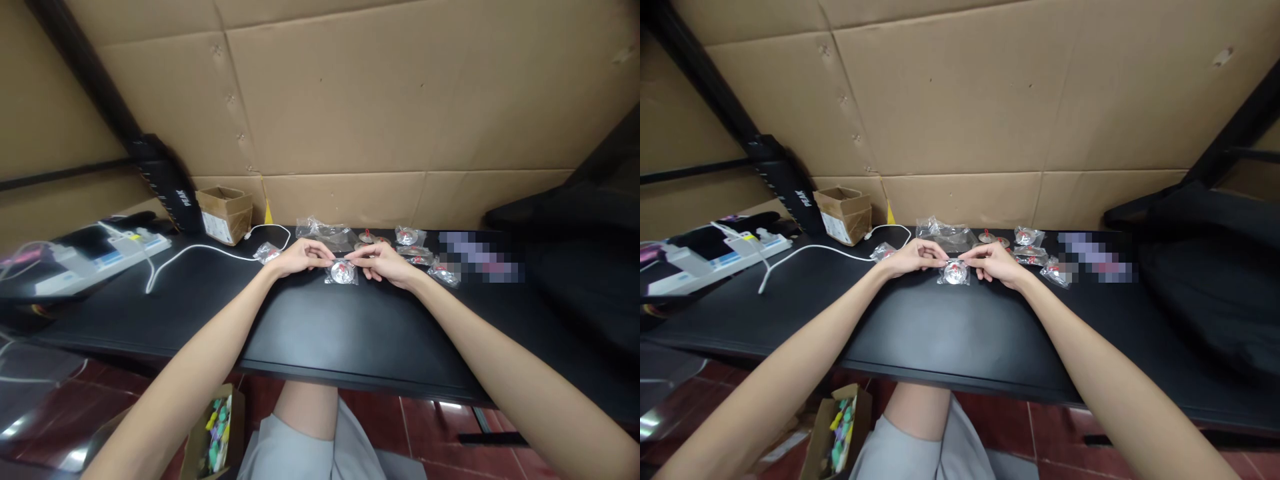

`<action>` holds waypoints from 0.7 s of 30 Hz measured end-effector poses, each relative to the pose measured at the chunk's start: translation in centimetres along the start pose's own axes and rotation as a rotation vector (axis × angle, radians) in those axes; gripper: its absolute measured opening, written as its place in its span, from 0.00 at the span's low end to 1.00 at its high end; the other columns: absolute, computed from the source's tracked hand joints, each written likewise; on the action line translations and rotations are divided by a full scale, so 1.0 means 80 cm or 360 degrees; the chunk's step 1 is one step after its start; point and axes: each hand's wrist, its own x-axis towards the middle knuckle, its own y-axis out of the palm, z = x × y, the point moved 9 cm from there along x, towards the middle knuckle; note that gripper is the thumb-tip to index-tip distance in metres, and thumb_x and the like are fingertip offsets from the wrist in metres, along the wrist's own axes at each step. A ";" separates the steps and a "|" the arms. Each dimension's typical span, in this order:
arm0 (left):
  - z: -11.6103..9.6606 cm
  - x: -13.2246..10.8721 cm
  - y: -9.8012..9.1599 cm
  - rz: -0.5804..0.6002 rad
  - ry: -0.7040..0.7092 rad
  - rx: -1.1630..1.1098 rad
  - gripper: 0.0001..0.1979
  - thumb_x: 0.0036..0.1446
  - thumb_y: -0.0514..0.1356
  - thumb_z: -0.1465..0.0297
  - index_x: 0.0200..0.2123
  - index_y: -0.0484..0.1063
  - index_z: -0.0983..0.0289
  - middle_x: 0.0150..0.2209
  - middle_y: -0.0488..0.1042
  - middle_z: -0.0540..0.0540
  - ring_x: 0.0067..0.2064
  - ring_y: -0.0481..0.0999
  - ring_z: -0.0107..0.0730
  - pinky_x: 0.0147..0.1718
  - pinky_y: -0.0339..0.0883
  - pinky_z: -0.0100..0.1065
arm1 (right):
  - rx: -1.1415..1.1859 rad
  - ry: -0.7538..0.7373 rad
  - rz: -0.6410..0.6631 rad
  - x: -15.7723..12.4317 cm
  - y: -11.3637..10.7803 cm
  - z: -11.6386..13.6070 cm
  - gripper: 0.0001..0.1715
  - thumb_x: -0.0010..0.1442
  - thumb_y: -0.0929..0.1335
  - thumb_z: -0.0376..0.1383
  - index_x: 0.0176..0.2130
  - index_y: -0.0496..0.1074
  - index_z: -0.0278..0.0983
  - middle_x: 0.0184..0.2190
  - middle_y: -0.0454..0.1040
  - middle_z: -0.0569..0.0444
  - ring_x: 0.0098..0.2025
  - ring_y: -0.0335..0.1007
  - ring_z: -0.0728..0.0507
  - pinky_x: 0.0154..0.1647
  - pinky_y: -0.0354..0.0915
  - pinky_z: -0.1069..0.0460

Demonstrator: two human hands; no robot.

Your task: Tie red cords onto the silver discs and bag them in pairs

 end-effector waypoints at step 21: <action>-0.004 -0.007 0.002 0.0089 -0.0143 0.0184 0.19 0.51 0.63 0.68 0.45 0.86 0.65 0.19 0.62 0.46 0.23 0.53 0.24 0.23 0.42 0.30 | -0.0067 0.0050 -0.0049 -0.002 0.000 0.003 0.19 0.57 0.71 0.39 0.42 0.85 0.30 0.18 0.71 0.53 0.17 0.58 0.52 0.14 0.46 0.57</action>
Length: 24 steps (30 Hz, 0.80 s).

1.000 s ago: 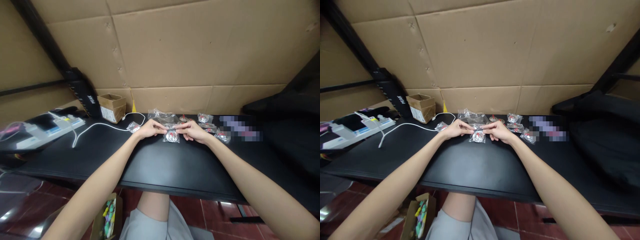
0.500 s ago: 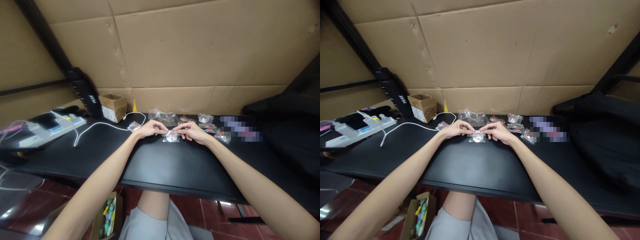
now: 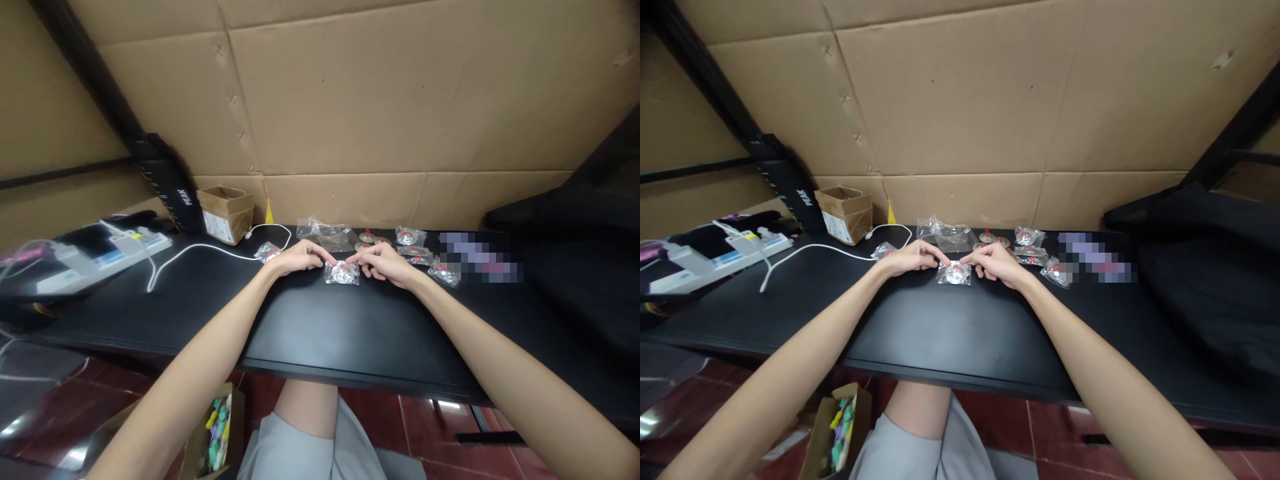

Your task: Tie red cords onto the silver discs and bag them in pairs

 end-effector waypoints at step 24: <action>-0.003 0.005 0.004 -0.0185 0.0078 0.0237 0.27 0.36 0.79 0.54 0.37 0.83 0.65 0.19 0.65 0.45 0.23 0.54 0.22 0.24 0.41 0.31 | -0.0280 0.0056 -0.0068 -0.007 0.000 0.013 0.34 0.34 0.85 0.48 0.41 0.87 0.37 0.17 0.69 0.58 0.22 0.55 0.50 0.22 0.52 0.52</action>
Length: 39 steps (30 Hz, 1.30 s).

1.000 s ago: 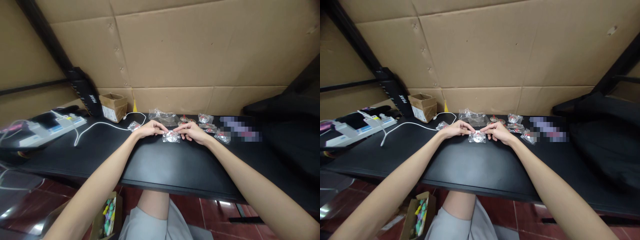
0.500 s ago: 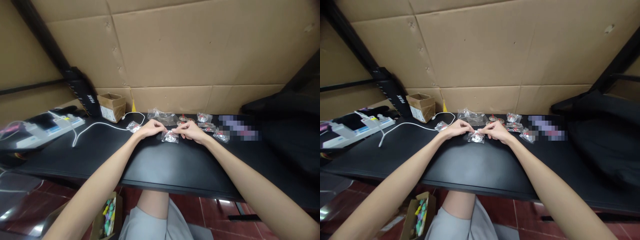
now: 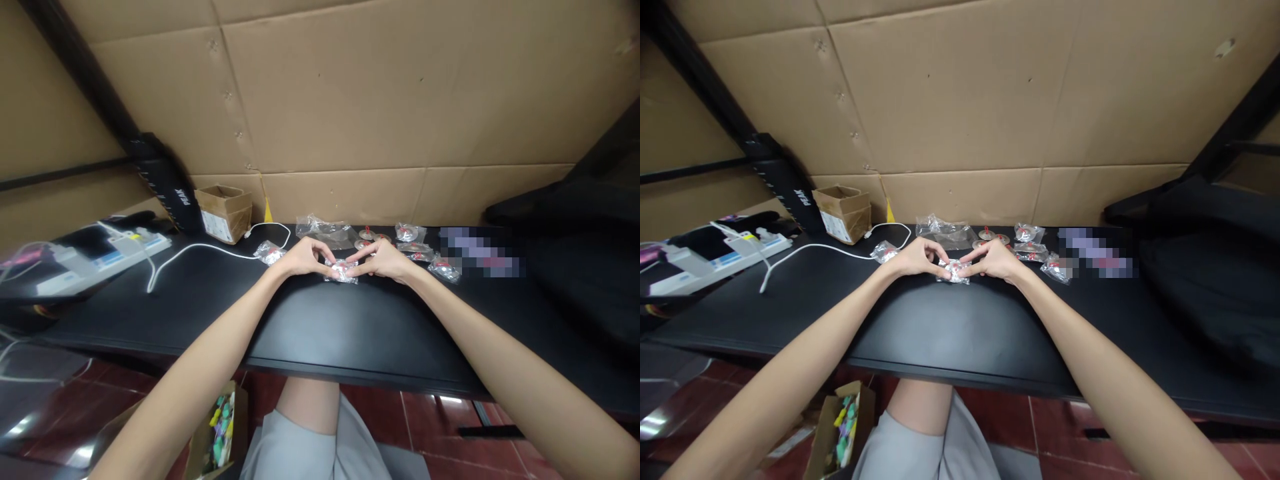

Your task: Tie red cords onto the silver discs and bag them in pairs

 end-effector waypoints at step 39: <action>-0.022 -0.020 -0.033 0.0174 0.0028 -0.0213 0.22 0.54 0.72 0.55 0.44 0.80 0.65 0.40 0.81 0.58 0.38 0.76 0.32 0.36 0.65 0.30 | 0.0197 -0.0181 0.0298 -0.004 0.024 0.009 0.24 0.65 0.72 0.50 0.46 0.78 0.31 0.37 0.82 0.44 0.21 0.66 0.52 0.12 0.54 0.59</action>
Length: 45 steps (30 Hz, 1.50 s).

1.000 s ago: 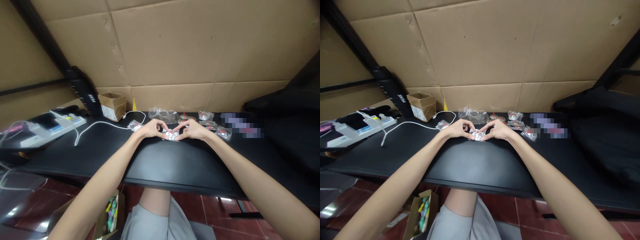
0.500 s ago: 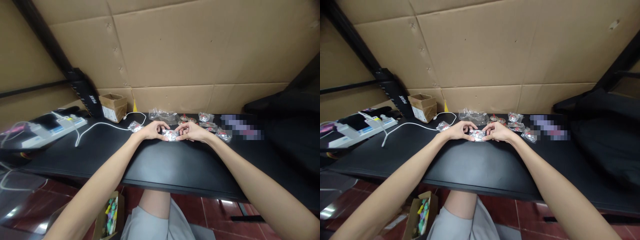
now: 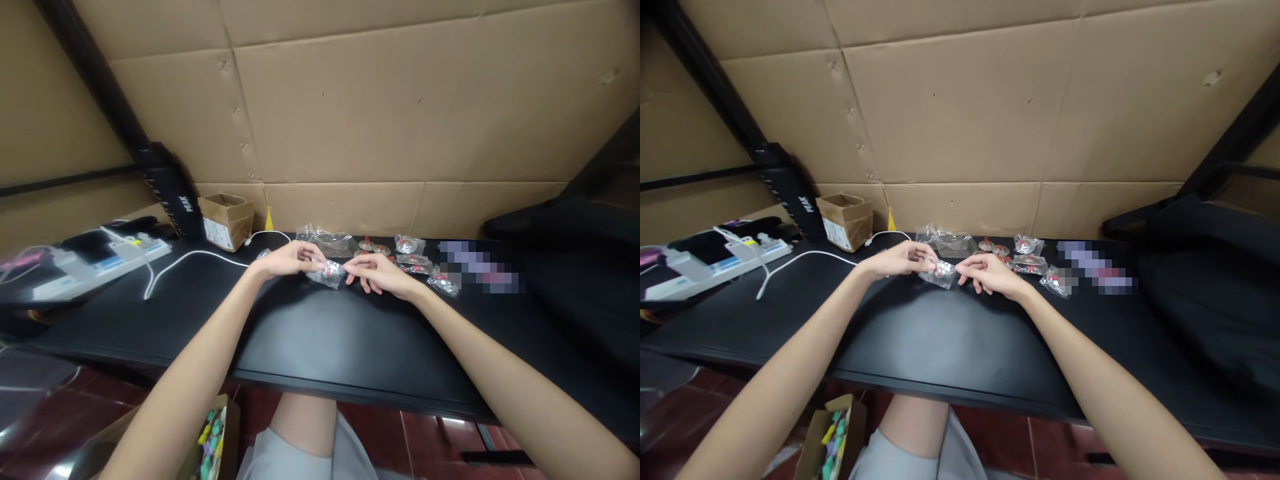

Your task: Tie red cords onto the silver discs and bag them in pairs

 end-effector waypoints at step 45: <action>-0.016 0.012 0.044 -0.0093 0.0315 0.0773 0.21 0.53 0.73 0.53 0.45 0.84 0.60 0.40 0.78 0.57 0.41 0.77 0.37 0.42 0.70 0.35 | -0.0540 -0.0202 -0.0719 -0.003 -0.040 0.011 0.24 0.67 0.63 0.35 0.59 0.76 0.39 0.36 0.81 0.54 0.21 0.68 0.51 0.28 0.67 0.54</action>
